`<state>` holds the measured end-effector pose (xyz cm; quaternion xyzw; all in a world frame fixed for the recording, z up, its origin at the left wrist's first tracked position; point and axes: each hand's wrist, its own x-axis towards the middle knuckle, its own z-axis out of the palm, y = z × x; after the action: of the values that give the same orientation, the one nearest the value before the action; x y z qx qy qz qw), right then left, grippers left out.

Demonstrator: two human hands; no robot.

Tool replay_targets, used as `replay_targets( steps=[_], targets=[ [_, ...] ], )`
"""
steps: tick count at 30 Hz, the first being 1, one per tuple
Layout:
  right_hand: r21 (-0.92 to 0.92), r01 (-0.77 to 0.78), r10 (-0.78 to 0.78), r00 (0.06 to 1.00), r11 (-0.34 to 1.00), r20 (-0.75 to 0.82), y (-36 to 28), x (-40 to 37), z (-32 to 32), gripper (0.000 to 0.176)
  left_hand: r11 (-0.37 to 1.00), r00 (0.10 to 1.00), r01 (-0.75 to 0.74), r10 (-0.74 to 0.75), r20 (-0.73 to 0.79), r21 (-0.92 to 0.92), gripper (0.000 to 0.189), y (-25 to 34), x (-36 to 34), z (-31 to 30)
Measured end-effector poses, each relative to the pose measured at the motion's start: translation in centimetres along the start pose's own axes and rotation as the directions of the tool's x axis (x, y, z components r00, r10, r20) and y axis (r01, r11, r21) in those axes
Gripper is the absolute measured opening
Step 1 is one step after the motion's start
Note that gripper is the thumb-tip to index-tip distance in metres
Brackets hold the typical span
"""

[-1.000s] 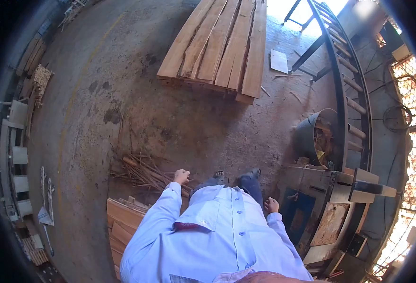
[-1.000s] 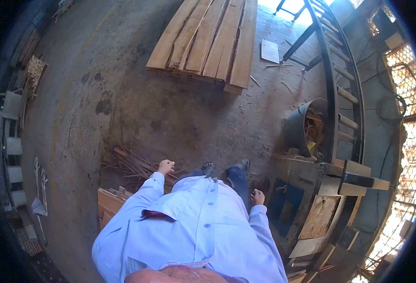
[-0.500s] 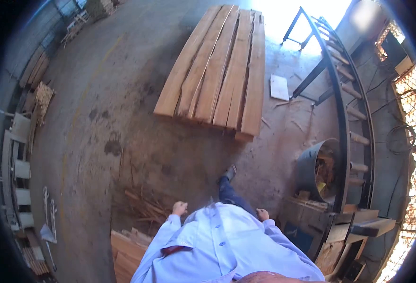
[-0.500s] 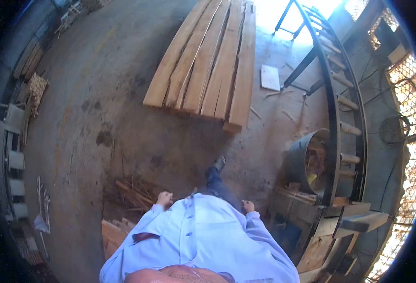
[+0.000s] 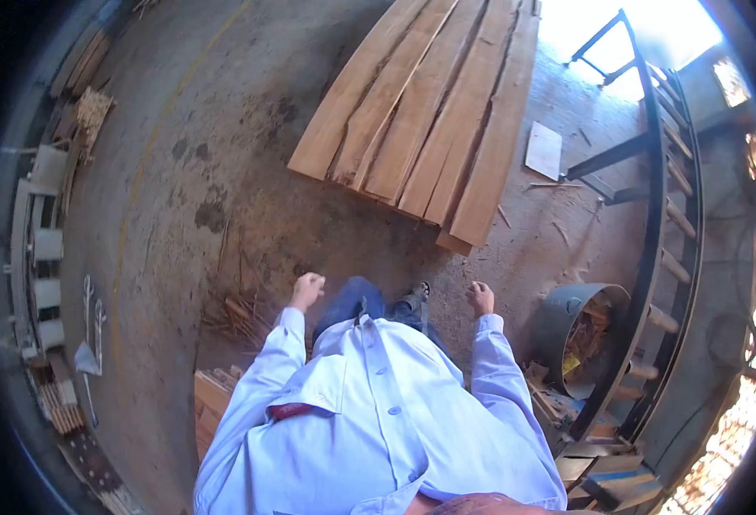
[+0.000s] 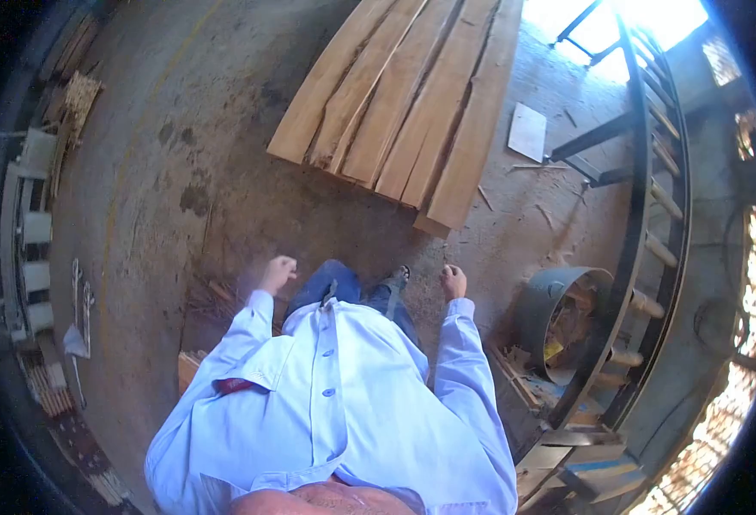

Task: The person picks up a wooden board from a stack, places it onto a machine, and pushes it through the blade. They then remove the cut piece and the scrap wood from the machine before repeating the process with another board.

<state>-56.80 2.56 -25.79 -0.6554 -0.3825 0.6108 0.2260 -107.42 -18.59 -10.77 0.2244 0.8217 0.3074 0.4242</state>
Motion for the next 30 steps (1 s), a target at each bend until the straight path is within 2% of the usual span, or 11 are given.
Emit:
replay_targets(
  steps=[5,8,11,15,16,17,19,23,26,29,30],
  targets=[
    [0.011,-0.107,0.107,0.993,0.994,-0.038,-4.2,-2.4,1.4,0.030,0.956,0.986,0.166,-0.163,0.034,-0.240,0.027,2.8,7.1,0.7],
    [-0.142,-0.142,0.132,0.988,0.980,-0.082,0.7,-3.0,0.2,0.030,0.921,0.974,0.224,-0.220,0.049,-0.318,0.029,2.5,13.4,0.6],
    [-0.146,-0.257,0.238,0.962,0.956,-0.132,5.6,-5.2,-1.1,0.031,0.894,0.967,0.248,-0.249,0.045,-0.374,0.032,2.7,20.0,0.7],
    [0.009,-0.440,0.434,0.883,0.898,-0.181,3.5,-11.2,0.0,0.030,0.787,0.936,0.344,-0.332,0.119,-0.513,0.040,6.4,27.6,0.4],
    [-0.345,-0.371,0.314,0.926,0.862,-0.211,2.4,-12.2,0.6,0.032,0.737,0.929,0.358,-0.344,0.138,-0.574,0.043,7.2,29.6,0.6],
    [-0.088,-0.542,0.514,0.829,0.836,-0.222,-3.9,-13.9,3.7,0.034,0.680,0.919,0.374,-0.361,0.155,-0.631,0.046,7.5,31.4,0.9],
    [-0.627,-0.289,0.284,0.952,0.724,-0.111,-5.2,-13.4,5.4,0.033,0.605,0.914,0.378,-0.364,0.179,-0.701,0.049,7.4,35.4,1.5],
    [-0.363,-0.417,0.385,0.909,0.833,-0.162,-9.0,-8.0,9.5,0.034,0.528,0.882,0.414,-0.434,0.183,-0.741,0.045,6.8,42.6,2.9],
    [-0.070,-0.470,0.458,0.878,0.880,-0.136,-15.4,-1.8,15.6,0.035,0.592,0.872,0.454,-0.447,0.198,-0.666,0.040,4.1,48.3,4.2],
    [-0.273,-0.275,0.267,0.961,0.922,-0.065,-15.3,5.3,20.1,0.034,0.577,0.842,0.442,-0.531,0.096,-0.687,0.025,4.5,52.1,5.5],
    [-0.302,-0.275,0.278,0.960,0.913,-0.032,-15.7,7.3,21.9,0.034,0.534,0.820,0.468,-0.560,0.120,-0.705,0.038,3.7,52.9,5.7]
  ],
)
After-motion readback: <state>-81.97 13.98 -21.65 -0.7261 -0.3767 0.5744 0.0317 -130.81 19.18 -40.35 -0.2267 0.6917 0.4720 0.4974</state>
